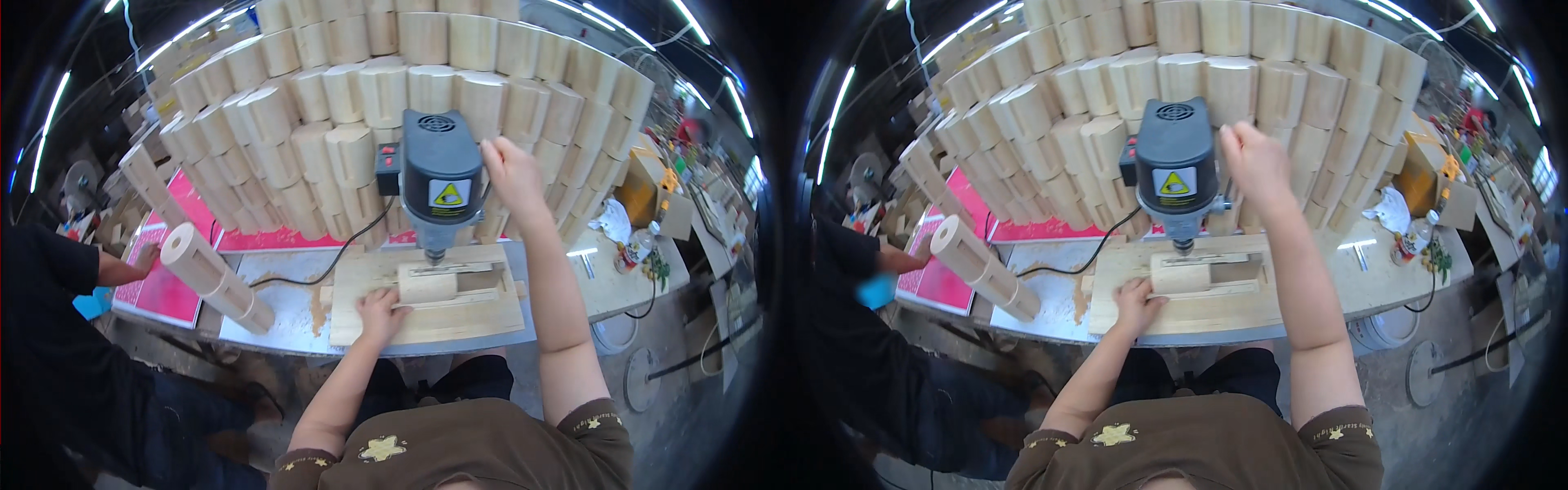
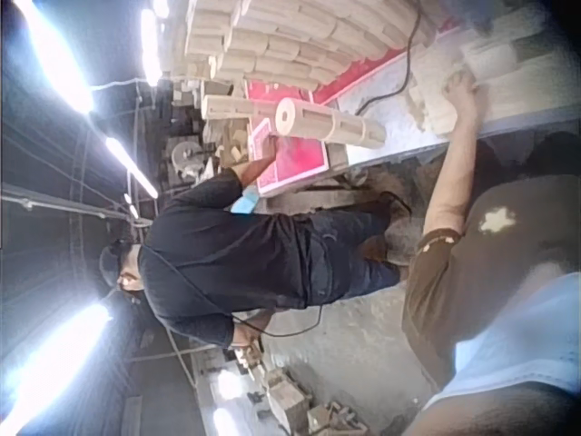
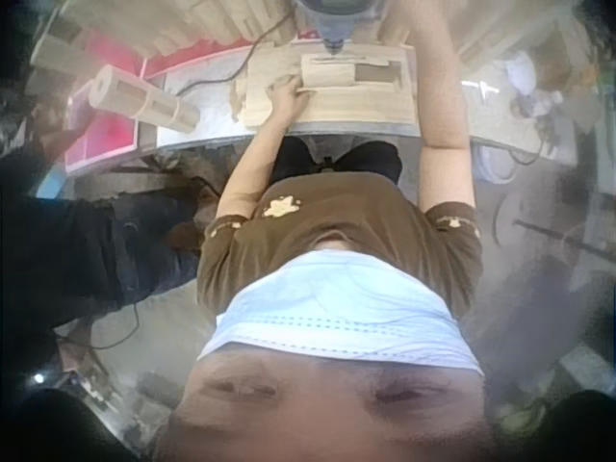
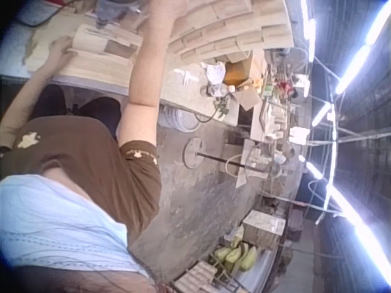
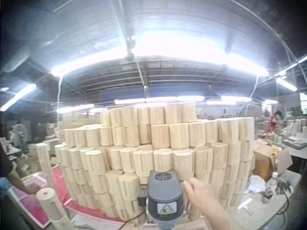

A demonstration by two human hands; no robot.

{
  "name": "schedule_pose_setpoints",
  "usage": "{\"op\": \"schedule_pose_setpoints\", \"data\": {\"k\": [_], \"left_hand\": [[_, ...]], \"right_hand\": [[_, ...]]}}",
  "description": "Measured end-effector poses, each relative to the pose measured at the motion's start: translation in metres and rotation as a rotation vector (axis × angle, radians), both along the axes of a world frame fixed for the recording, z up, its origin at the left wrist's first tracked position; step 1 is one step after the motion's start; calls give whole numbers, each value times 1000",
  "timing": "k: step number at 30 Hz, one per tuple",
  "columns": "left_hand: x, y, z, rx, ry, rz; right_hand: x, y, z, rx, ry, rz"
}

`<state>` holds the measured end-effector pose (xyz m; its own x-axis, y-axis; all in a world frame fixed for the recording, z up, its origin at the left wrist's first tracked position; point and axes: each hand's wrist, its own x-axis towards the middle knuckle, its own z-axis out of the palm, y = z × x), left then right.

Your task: Operating a drill press machine to process cylindrical wooden blocks on a workbench.

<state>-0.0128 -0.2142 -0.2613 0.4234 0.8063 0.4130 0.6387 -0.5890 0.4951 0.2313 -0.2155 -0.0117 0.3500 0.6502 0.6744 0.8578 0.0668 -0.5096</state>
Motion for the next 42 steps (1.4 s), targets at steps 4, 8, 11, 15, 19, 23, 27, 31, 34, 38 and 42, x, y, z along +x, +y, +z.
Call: {"op": "schedule_pose_setpoints", "data": {"k": [4, 8, 11, 15, 19, 23, 27, 31, 34, 38, 42], "left_hand": [[23, -9, -2, -31, -52, 10], [24, -7, -11, 23, -44, -5], [20, -3, -7, -29, -19, -8], [20, 1, 0, -71, -17, -16], [22, 4, -3, -11, -68, -20], [21, 2, -4, 53, -110, 1], [22, -1, -18, 83, -114, 62], [34, 0, -27, 101, -118, 60], [32, -5, -22, -7, -92, 38], [27, -5, -16, 23, -154, 55], [25, -8, -11, -60, -199, -5]], "right_hand": [[20, 26, -5, -123, 147, 107], [18, 12, 0, -139, 104, 68], [3, -9, 2, -81, 52, 91], [-16, -54, -18, -1, 120, 209], [-27, -83, -60, 20, 147, 272], [-35, -84, -107, 199, 176, 282], [-28, -76, -163, 267, 71, 302], [-9, -66, -200, 304, 78, 373], [-14, -69, -191, 260, 67, 415], [7, -71, -183, 247, 25, 330], [10, -57, -88, 227, 137, 222]]}}
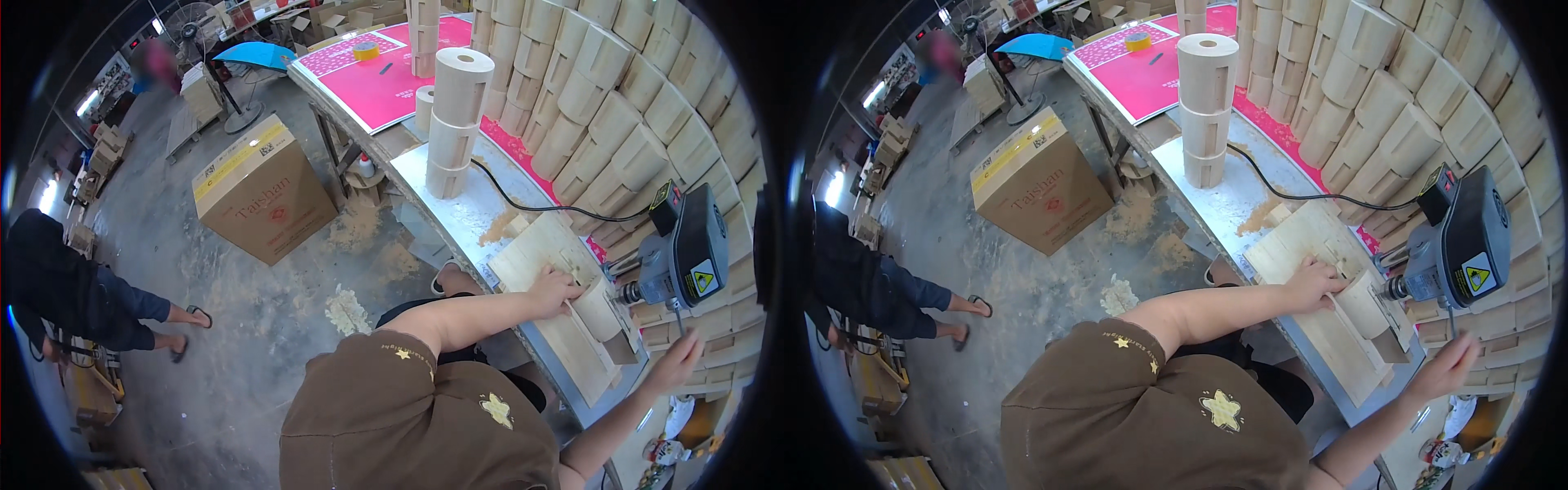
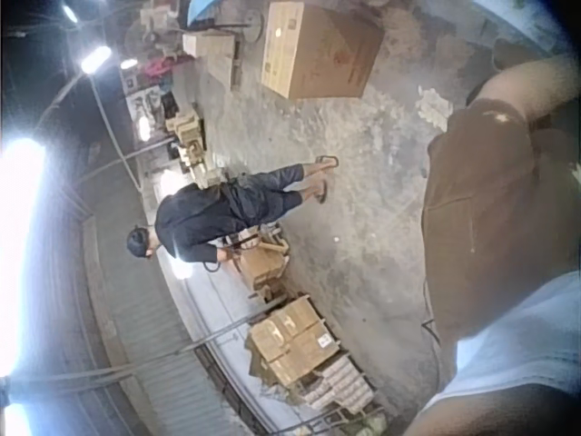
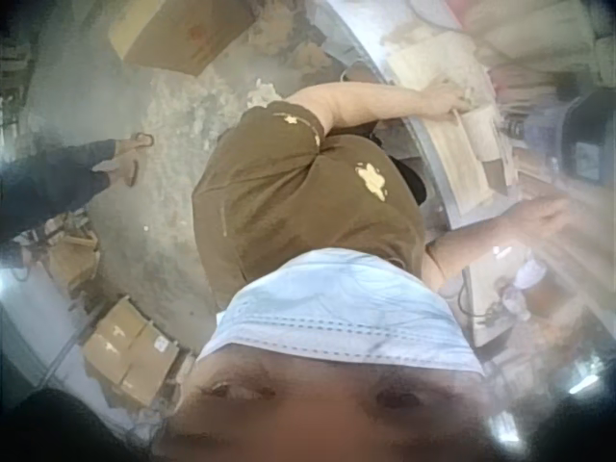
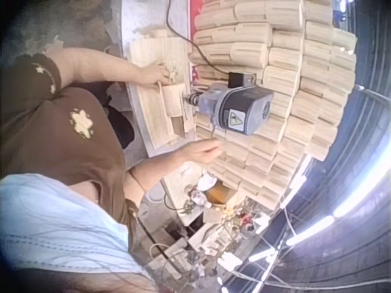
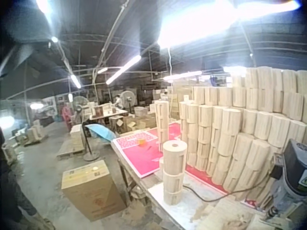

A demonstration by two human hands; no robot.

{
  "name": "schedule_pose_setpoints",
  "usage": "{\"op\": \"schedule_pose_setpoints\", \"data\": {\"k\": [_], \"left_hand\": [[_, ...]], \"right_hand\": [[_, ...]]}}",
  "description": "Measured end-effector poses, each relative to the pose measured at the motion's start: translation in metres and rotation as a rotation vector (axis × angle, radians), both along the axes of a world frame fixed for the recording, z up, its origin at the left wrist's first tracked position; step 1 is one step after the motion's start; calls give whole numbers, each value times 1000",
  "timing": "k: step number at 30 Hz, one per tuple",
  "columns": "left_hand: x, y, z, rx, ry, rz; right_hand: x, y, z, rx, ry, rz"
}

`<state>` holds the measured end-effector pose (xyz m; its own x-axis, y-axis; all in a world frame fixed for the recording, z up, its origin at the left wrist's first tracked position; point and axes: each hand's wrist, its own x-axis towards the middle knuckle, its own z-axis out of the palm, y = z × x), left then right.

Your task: Operating a drill press machine to process cylindrical wooden blocks on a workbench.

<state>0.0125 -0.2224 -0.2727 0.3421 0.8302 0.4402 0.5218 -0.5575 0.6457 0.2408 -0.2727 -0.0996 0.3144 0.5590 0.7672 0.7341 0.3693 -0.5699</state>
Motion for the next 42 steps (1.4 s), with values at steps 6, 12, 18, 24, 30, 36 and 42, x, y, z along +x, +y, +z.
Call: {"op": "schedule_pose_setpoints", "data": {"k": [6, 12, 18, 24, 30, 36, 42], "left_hand": [[0, 5, -3, 12, -17, 6], [5, 8, 8, -162, -25, 27], [19, 8, 4, -126, -118, 45], [1, 21, -4, 113, -86, -24], [-67, 6, 45, -4, -204, -176], [-133, -9, 73, -80, -130, -174], [-131, -19, 95, -682, -492, 31]], "right_hand": [[81, 111, 52, -199, -156, 6], [90, 118, 39, -392, 218, 298], [105, 36, -62, -655, -186, 263], [18, -20, -98, -619, -545, 58], [0, -22, -89, -585, -472, 37], [-3, -33, -82, -582, -442, 163], [3, -44, -82, -579, -444, 167]]}}
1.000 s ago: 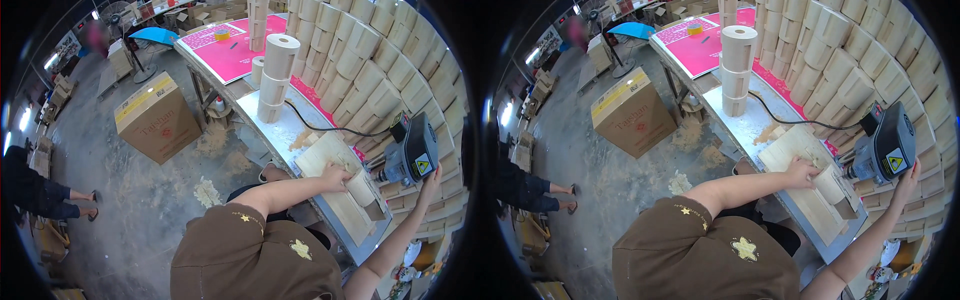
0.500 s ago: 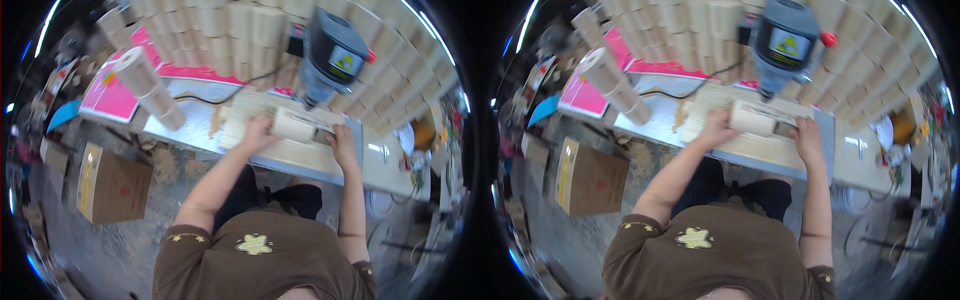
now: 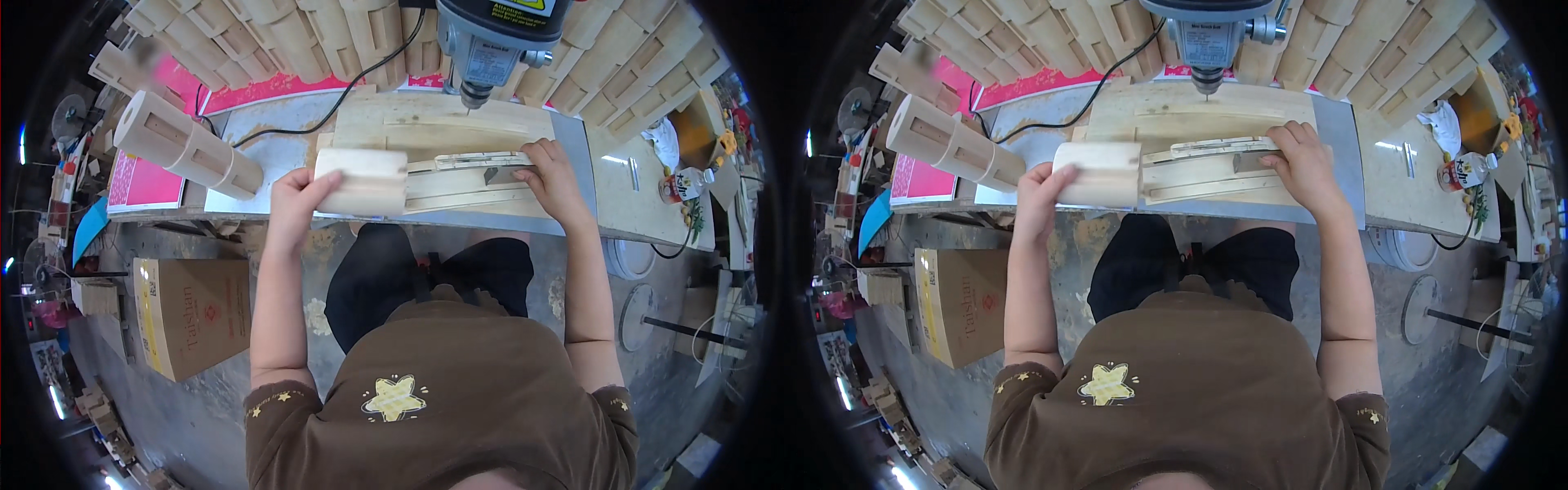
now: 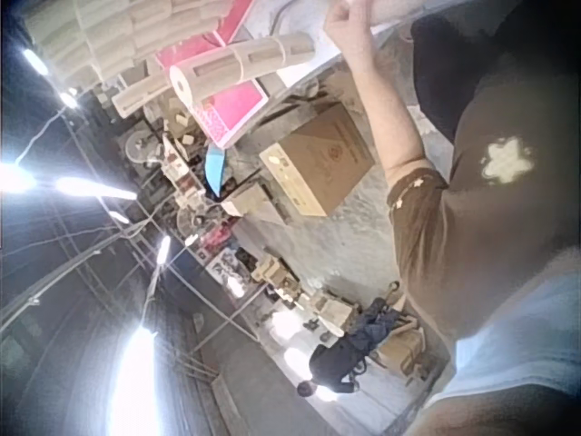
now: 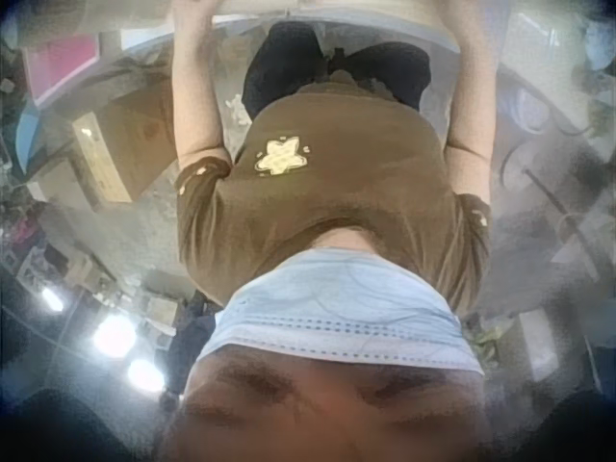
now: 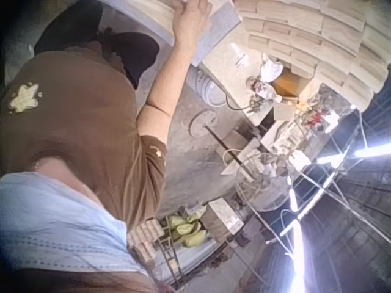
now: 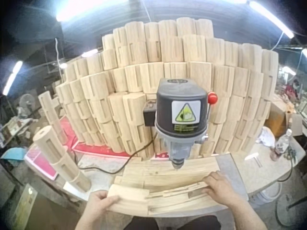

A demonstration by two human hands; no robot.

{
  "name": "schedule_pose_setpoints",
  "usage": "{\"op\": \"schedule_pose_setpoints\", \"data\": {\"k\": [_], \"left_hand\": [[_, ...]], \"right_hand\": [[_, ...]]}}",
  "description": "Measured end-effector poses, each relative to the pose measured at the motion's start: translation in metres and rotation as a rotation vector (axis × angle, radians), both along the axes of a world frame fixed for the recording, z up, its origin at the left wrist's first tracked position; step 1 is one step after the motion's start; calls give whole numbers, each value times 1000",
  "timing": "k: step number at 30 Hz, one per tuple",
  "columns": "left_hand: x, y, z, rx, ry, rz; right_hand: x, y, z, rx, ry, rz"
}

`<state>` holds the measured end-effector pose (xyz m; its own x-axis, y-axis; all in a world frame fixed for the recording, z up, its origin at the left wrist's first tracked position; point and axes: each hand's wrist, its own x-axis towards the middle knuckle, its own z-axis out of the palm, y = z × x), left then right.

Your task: Operating a drill press machine to process cylindrical wooden blocks on a workbench.

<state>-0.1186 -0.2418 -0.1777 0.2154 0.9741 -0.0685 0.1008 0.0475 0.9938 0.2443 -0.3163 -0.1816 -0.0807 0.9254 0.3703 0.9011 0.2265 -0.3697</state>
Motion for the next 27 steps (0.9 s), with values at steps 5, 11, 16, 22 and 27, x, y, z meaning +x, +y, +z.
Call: {"op": "schedule_pose_setpoints", "data": {"k": [5, 11, 16, 22, 27], "left_hand": [[30, -5, -19, -256, -153, 184], [40, -7, -15, -306, -98, 145], [66, -10, -24, -341, -128, 122], [91, -15, -37, -341, -459, -74], [99, -32, -50, 147, -237, -92]], "right_hand": [[-10, 2, -2, 42, 10, 47], [-9, 1, -3, 43, -7, 49], [-15, -2, -1, 42, -18, 20], [-17, -3, -4, 66, -19, -1], [-18, -3, -7, 98, -9, -19]]}}
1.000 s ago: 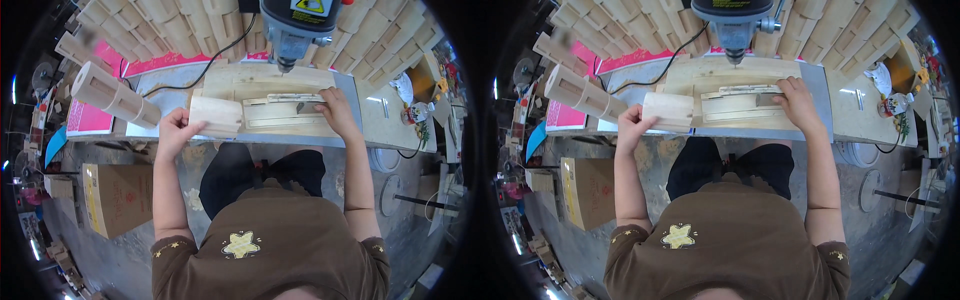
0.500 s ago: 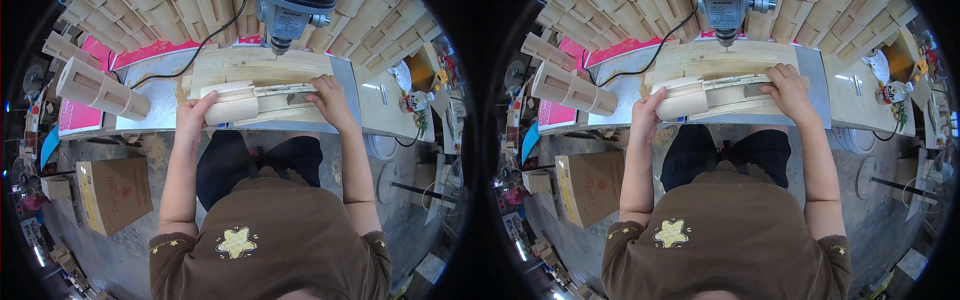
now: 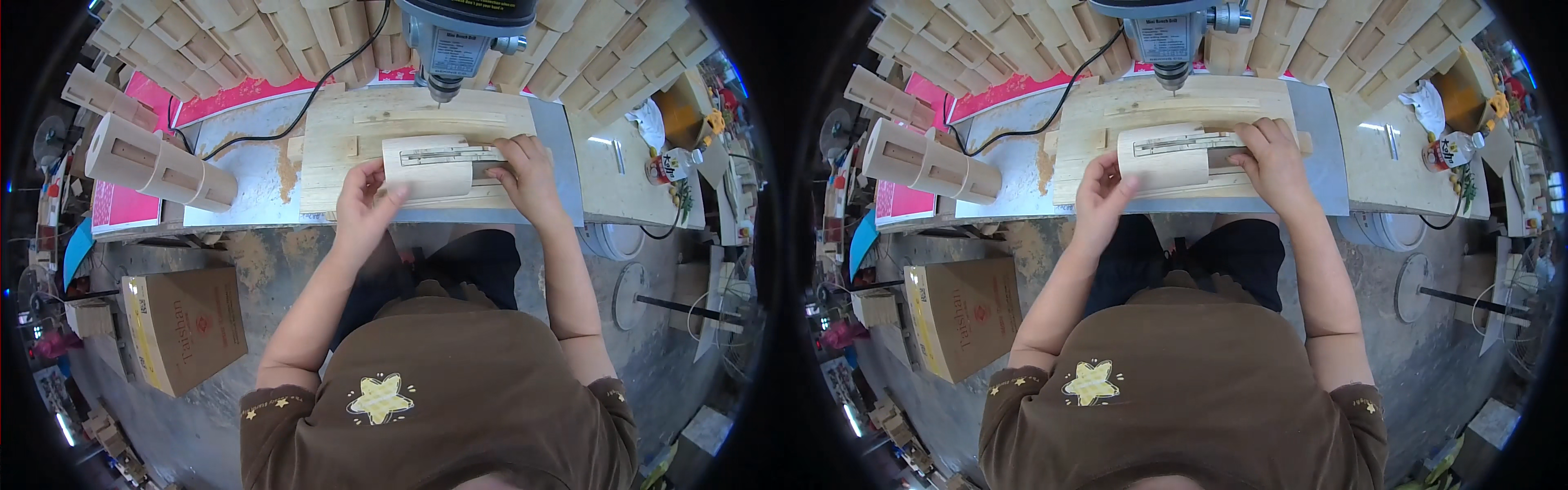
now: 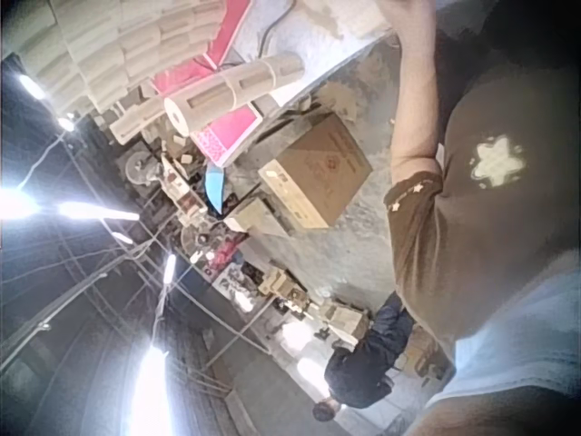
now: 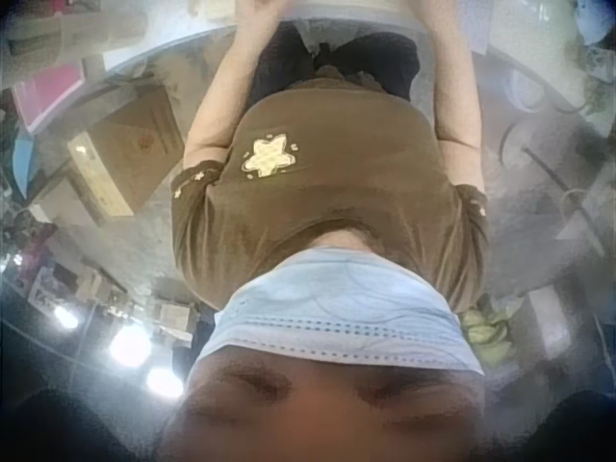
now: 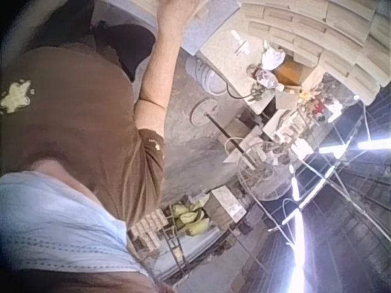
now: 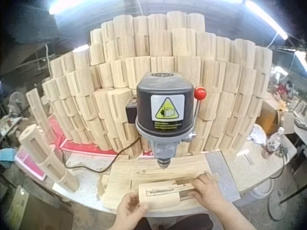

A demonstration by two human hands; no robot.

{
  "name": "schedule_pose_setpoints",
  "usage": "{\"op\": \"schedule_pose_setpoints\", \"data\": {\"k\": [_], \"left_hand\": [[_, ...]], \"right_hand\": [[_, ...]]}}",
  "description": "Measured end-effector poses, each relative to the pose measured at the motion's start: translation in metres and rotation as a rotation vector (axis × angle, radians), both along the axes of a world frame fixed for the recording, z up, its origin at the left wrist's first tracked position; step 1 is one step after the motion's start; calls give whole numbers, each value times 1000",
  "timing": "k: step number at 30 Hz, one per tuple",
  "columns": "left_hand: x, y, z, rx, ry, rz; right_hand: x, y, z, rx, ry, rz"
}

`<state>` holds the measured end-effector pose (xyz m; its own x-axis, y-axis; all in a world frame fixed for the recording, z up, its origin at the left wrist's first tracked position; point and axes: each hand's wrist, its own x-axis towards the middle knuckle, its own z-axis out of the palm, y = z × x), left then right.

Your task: Operating a drill press machine to process cylindrical wooden blocks on a workbench.

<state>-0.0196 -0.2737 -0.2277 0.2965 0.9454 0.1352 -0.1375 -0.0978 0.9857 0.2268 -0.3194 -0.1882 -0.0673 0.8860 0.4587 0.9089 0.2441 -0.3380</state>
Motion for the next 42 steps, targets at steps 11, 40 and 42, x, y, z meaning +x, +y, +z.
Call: {"op": "schedule_pose_setpoints", "data": {"k": [11, 40, 42], "left_hand": [[8, 7, -14, 507, 371, 166], [-3, 68, -38, 592, 762, 199], [1, 70, -39, 572, 736, 171]], "right_hand": [[11, 19, -11, 56, 32, -119], [-2, 107, 182, 350, 139, -242], [9, 90, 172, 371, -66, -286]]}}
